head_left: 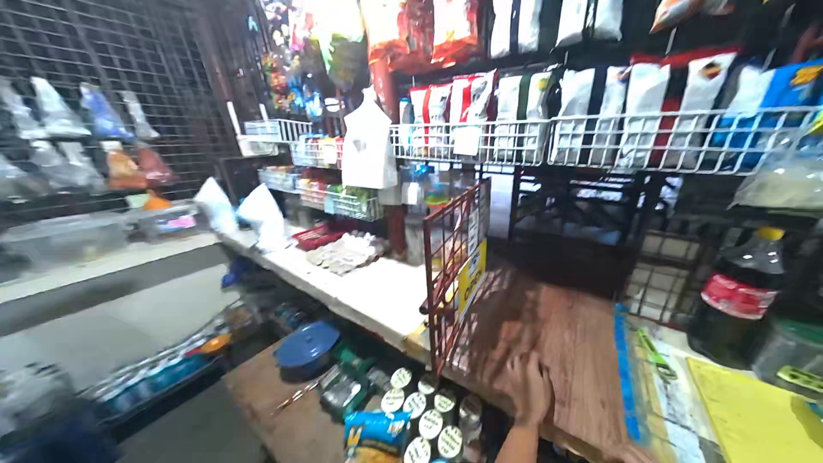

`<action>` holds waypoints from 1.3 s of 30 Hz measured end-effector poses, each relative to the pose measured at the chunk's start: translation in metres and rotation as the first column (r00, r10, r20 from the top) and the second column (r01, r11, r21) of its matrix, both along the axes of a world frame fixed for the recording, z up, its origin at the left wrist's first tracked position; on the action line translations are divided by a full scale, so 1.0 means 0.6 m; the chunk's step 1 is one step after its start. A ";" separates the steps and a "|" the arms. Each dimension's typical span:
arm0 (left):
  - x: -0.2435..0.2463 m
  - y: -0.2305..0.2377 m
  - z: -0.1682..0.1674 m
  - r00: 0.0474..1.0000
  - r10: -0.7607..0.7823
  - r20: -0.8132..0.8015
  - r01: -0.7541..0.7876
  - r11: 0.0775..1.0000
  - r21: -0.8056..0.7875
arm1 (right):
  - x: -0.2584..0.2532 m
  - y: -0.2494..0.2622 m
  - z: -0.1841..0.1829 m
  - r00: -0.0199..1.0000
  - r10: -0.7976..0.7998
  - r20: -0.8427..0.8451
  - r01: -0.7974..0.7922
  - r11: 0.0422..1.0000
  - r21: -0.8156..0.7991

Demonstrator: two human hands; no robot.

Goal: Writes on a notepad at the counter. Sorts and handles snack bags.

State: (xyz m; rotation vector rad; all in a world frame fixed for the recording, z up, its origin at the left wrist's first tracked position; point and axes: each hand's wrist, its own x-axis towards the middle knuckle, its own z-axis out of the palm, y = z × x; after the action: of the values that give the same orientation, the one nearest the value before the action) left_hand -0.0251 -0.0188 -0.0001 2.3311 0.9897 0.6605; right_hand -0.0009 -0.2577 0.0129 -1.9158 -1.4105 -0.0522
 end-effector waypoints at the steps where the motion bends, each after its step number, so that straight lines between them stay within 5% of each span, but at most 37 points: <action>1: 0.001 0.003 -0.004 1.000 0.003 -0.017 -0.002 1.000 0.019 | 0.019 0.020 -0.003 0.999 -0.046 0.010 0.046 0.998 0.040; 7: -0.035 -0.021 0.064 0.986 -0.107 -0.124 0.107 0.994 -0.010 | 0.079 0.107 -0.017 0.925 -0.378 -0.050 0.381 0.909 0.168; 8: -0.033 -0.018 0.057 0.987 -0.116 -0.107 0.118 0.993 0.013 | 0.072 0.117 -0.015 0.895 -0.434 -0.107 0.444 0.889 0.109; 10: -0.030 -0.009 0.040 0.984 -0.161 -0.071 0.165 0.985 0.049 | 0.040 0.121 0.042 0.811 -0.528 -0.252 0.448 0.837 -0.313; 11: -0.029 -0.006 0.034 0.981 -0.182 -0.062 0.186 0.980 0.068 | 0.042 0.130 0.024 0.797 -0.550 -0.249 0.487 0.829 -0.275; 16: -0.022 0.002 0.016 0.974 -0.223 -0.037 0.226 0.957 0.183 | 0.088 0.156 -0.061 0.800 -0.587 -0.126 0.570 0.808 -0.150; 21: 0.007 0.015 -0.013 0.971 -0.207 -0.121 0.227 0.956 0.187 | 0.079 0.154 -0.067 0.741 -0.671 -0.030 0.671 0.741 -0.018; 25: 0.001 0.011 0.020 0.917 -0.249 -0.313 0.297 0.948 0.114 | 0.070 0.156 -0.036 0.734 -0.675 -0.072 0.638 0.723 -0.265; 35: -0.004 0.012 0.018 0.915 -0.260 -0.308 0.311 0.942 0.130 | 0.093 0.155 -0.066 0.778 -0.628 -0.031 0.613 0.768 -0.183; 39: 0.012 0.013 -0.020 0.970 -0.176 -0.167 0.204 0.964 0.170 | 0.097 0.151 -0.066 0.768 -0.640 -0.026 0.614 0.748 -0.251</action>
State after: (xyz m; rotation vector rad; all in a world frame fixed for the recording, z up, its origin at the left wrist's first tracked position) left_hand -0.0177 -0.0111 -0.0121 2.6328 0.7806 0.5259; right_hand 0.0571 -0.1672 -0.0266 -2.4772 -0.6536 -0.1055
